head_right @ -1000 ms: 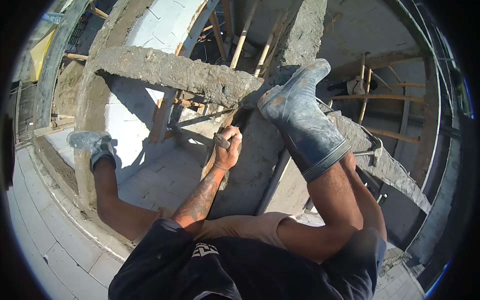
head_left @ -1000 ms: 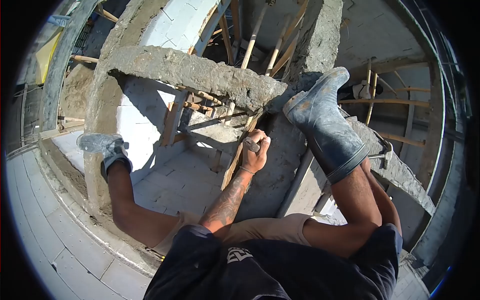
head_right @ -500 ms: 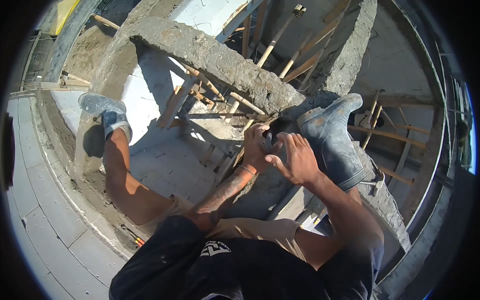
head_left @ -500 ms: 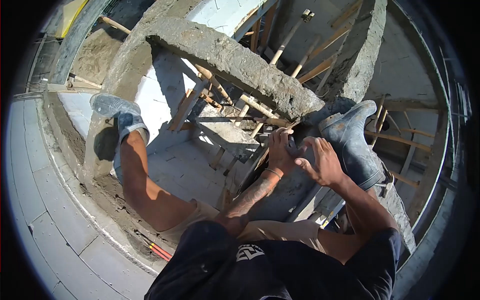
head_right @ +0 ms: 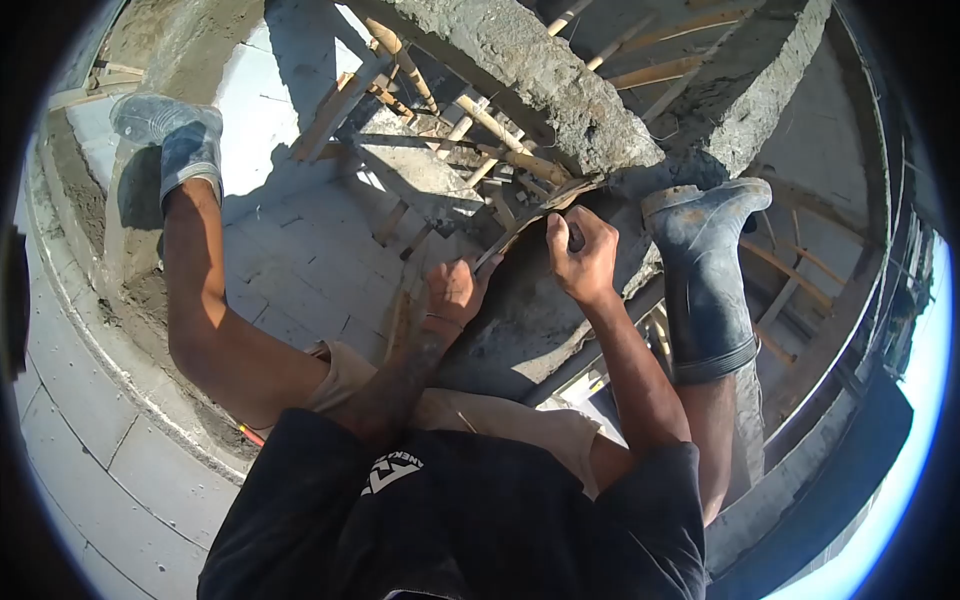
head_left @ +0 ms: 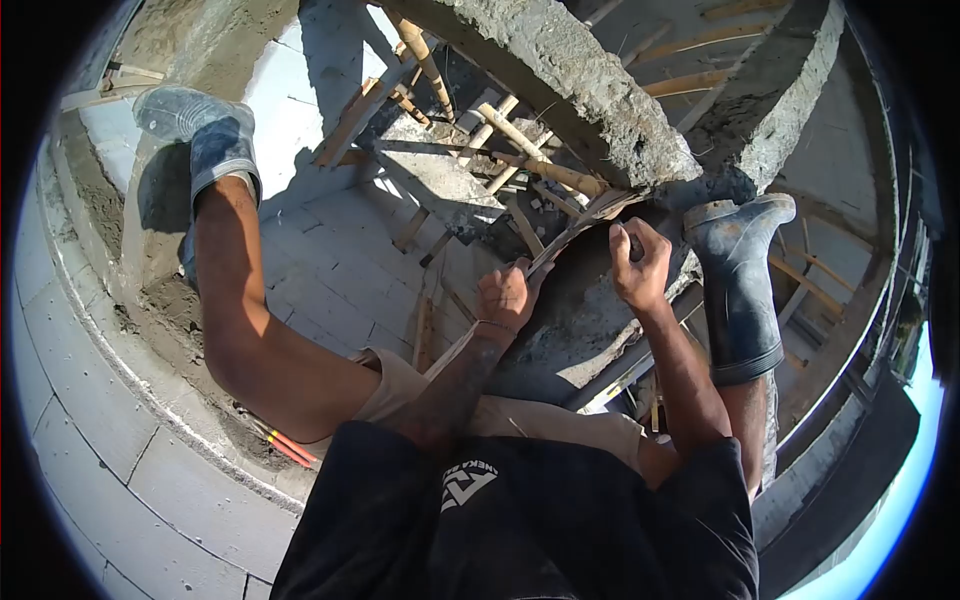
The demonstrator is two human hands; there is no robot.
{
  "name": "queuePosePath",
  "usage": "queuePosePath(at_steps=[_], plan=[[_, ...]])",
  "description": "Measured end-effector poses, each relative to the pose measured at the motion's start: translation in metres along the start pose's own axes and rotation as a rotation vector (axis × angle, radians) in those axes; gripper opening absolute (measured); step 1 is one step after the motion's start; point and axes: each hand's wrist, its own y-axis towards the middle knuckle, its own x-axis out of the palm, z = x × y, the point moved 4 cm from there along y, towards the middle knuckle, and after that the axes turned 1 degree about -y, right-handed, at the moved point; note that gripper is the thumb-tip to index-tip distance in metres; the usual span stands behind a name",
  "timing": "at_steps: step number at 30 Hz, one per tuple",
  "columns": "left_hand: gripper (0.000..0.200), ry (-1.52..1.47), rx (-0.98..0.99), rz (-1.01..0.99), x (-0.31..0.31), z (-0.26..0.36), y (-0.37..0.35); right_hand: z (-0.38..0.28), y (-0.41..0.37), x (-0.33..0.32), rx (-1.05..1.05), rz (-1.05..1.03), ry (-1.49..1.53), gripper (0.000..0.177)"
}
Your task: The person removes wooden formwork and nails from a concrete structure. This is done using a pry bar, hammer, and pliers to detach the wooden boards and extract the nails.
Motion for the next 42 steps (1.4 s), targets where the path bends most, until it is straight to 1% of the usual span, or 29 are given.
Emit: queuePosePath(at_steps=[1, 2, 6, 7, 8, 9, 11, 13, 15, 17, 19, 20, 21, 23, 24, 26, 27, 29, 30, 31, 32, 33, 34, 35, 37, 38, 39, 41, 42], plan=[[0.043, -0.041, -0.003, 0.053, -0.004, 0.000, 0.009, -0.001, 0.011, 0.004, -0.034, 0.036, 0.011, 0.019], [0.044, 0.064, 0.012, 0.059, -0.002, -0.001, 0.012, 0.000, 0.017, 0.014, -0.146, 0.196, 0.101, 0.018], [0.046, 0.070, 0.022, -0.055, -0.009, 0.014, 0.015, 0.011, 0.008, 0.007, 0.034, 0.044, 0.023, 0.020], [0.043, 0.038, 0.032, -0.024, -0.012, 0.015, 0.017, 0.012, 0.009, 0.007, 0.042, -0.024, 0.039, 0.021], [0.041, 0.004, 0.031, 0.011, -0.017, 0.013, 0.015, 0.007, 0.008, 0.000, -0.107, 0.072, 0.152, 0.024], [0.041, 0.002, 0.043, 0.036, -0.012, 0.003, 0.018, 0.004, 0.004, -0.011, 0.011, 0.019, 0.146, 0.026], [0.034, 0.092, 0.064, 0.078, 0.012, -0.020, 0.017, 0.016, -0.003, -0.012, 0.097, 0.014, 0.086, 0.027], [0.030, -0.029, -0.007, 0.104, 0.008, -0.018, 0.012, 0.019, 0.000, -0.013, 0.116, 0.005, 0.050, 0.029], [0.032, -0.278, 0.008, 0.122, 0.018, -0.026, 0.015, 0.021, 0.009, -0.020, 0.136, 0.060, 0.090, 0.029], [0.030, -0.373, 0.003, 0.112, 0.026, -0.036, 0.018, 0.021, 0.009, -0.019, 0.233, 0.089, 0.070, 0.031], [0.029, -0.261, 0.164, 0.038, -0.005, -0.004, 0.022, 0.004, -0.010, -0.015, 0.097, -0.003, -0.025, 0.031], [0.039, -0.203, -0.039, -0.262, 0.000, -0.004, 0.028, -0.009, -0.010, -0.022, 0.016, 0.009, 0.026, 0.030], [0.039, -0.214, -0.051, -0.267, -0.003, -0.004, 0.029, -0.024, -0.012, -0.034, -0.051, 0.019, 0.076, 0.029], [0.047, -0.625, -0.120, -0.361, -0.002, -0.006, 0.031, -0.044, -0.006, -0.067, 0.048, 0.047, 0.593, 0.028], [0.047, -0.632, -0.119, -0.359, 0.000, -0.012, 0.041, -0.060, -0.004, -0.085, 0.017, 0.041, 0.674, 0.030], [0.063, -1.252, -0.436, -0.437, 0.011, -0.035, 0.060, -0.083, -0.011, -0.120, -0.036, 0.042, 0.759, 0.032], [0.067, -1.244, -0.451, -0.346, 0.003, -0.046, 0.077, -0.088, -0.018, -0.134, -0.056, 0.050, 0.765, 0.032], [0.071, -1.282, -0.330, -0.171, -0.021, -0.057, 0.099, -0.082, -0.037, -0.167, 0.015, 0.202, 0.831, 0.032], [0.071, -1.258, -0.341, -0.189, -0.003, -0.068, 0.102, -0.079, -0.046, -0.181, 0.059, 0.319, 0.825, 0.032], [0.070, -1.241, -0.325, -0.214, -0.015, -0.031, 0.074, -0.077, -0.053, -0.191, 0.102, 0.438, 0.819, 0.032], [0.068, -1.115, -0.256, -0.291, 0.044, -0.017, 0.049, -0.077, -0.056, -0.196, 0.098, 0.423, 0.824, 0.032], [0.068, -1.025, -0.164, -0.429, 0.074, -0.011, 0.038, -0.073, -0.058, -0.202, 0.128, 0.528, 0.787, 0.032], [0.054, -0.912, 0.047, -0.146, 0.063, -0.019, 0.044, -0.070, -0.057, -0.204, 0.151, 0.578, 0.763, 0.032], [0.054, -0.920, 0.025, -0.146, 0.071, -0.019, 0.036, -0.067, -0.057, -0.205, 0.176, 0.627, 0.738, 0.033], [0.039, -0.709, -0.108, -0.297, 0.044, -0.002, 0.039, -0.070, -0.033, -0.188, 0.051, 0.218, 0.598, 0.033], [0.035, -0.586, 0.093, -0.282, 0.021, 0.009, 0.037, -0.067, -0.025, -0.182, 0.043, 0.218, 0.606, 0.033], [0.041, -0.484, 0.101, -0.322, 0.014, 0.012, 0.037, -0.069, -0.019, -0.175, 0.001, 0.169, 0.690, 0.029], [0.046, -0.707, -0.117, -0.402, 0.042, -0.003, 0.040, -0.068, -0.010, -0.168, -0.045, 0.116, 0.783, 0.027], [0.053, -0.774, -0.063, -0.416, 0.043, -0.001, 0.039, -0.068, -0.006, -0.167, -0.007, 0.096, 0.855, 0.027]])
